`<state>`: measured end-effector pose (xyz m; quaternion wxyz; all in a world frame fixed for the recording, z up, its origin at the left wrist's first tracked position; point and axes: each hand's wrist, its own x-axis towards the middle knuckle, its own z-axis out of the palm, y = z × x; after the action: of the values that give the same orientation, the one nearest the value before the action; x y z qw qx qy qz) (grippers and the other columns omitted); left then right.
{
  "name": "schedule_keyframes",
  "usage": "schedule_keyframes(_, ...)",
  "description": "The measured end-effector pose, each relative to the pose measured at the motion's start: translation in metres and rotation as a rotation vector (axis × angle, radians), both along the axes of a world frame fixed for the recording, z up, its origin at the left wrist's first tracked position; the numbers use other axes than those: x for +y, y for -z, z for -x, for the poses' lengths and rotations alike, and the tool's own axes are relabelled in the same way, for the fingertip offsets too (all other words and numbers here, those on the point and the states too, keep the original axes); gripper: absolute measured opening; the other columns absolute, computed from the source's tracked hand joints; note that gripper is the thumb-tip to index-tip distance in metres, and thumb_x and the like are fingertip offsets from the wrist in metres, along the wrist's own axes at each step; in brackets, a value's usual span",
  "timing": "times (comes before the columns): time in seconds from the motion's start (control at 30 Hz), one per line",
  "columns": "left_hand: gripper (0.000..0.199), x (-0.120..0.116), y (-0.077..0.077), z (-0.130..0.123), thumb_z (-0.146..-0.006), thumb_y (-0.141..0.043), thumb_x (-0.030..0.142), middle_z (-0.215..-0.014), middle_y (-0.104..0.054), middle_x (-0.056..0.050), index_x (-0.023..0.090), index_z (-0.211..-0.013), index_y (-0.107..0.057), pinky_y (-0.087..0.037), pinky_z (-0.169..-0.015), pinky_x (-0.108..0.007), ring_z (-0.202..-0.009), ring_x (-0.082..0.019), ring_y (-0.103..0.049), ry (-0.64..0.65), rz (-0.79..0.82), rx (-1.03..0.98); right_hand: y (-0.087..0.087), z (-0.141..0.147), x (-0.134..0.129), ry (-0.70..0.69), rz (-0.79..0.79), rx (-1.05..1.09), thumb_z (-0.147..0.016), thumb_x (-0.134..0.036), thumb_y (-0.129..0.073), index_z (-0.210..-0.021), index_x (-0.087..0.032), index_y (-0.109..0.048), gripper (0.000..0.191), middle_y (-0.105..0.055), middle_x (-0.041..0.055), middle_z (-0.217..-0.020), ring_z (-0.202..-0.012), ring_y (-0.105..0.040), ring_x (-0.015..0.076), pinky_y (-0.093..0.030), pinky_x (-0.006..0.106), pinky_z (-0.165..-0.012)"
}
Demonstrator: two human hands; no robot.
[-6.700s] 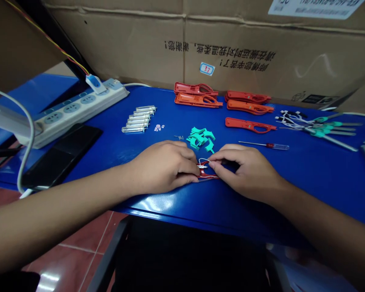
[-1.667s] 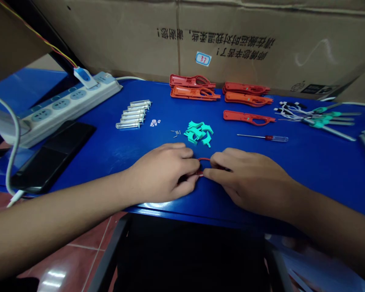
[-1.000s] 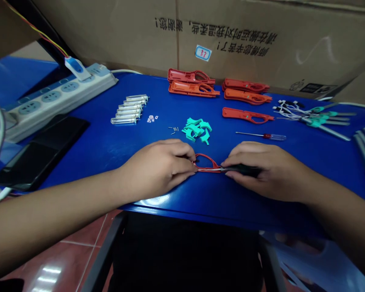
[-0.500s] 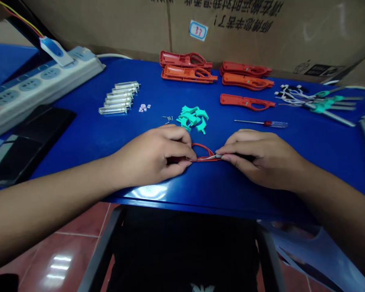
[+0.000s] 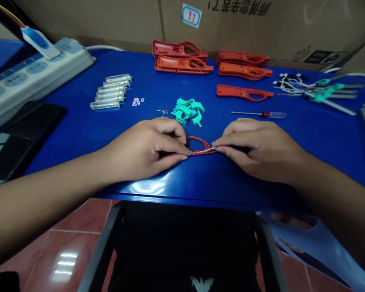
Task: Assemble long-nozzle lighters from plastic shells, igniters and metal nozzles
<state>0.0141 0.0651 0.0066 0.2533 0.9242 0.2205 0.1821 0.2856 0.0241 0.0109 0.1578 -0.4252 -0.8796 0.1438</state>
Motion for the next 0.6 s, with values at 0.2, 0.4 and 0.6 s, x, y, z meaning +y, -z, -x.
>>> schedule_keyframes(0.2,0.017,-0.001,0.001,0.001,-0.093,-0.062,0.025,-0.104,-0.069,-0.006,0.026,-0.103,-0.076,-0.055,-0.081,-0.031,-0.091,-0.017,-0.066,-0.011,-0.016,0.005,-0.004,0.004,0.002,0.069,0.089,0.086,-0.091,-0.022,-0.063,-0.092,-0.028,-0.079,0.017,-0.074,0.0009,-0.088,-0.079,-0.068,0.0188,-0.054,0.034,-0.07)
schedule_keyframes(0.4,0.018,-0.003,0.001,0.001,-0.093,-0.062,0.024,-0.106,-0.069,-0.007,0.025,-0.103,-0.077,-0.056,-0.083,-0.031,-0.094,-0.017,-0.066,-0.021,-0.017,0.007,-0.012,0.007,0.012,0.031,0.154,-0.019,-0.087,-0.021,-0.066,-0.086,-0.026,-0.078,0.013,-0.072,-0.0008,-0.083,-0.078,-0.065,0.0166,-0.049,0.031,-0.07)
schedule_keyframes(0.6,0.017,-0.007,0.003,0.001,-0.094,-0.062,0.023,-0.1,-0.069,-0.007,0.021,-0.102,-0.077,-0.056,-0.082,-0.031,-0.093,-0.017,-0.066,-0.031,-0.071,-0.018,-0.011,0.009,0.007,-0.039,0.106,-0.095,-0.091,-0.02,-0.058,-0.103,-0.023,-0.073,0.019,-0.071,0.0036,-0.097,-0.092,-0.062,0.0205,-0.048,0.036,-0.081)
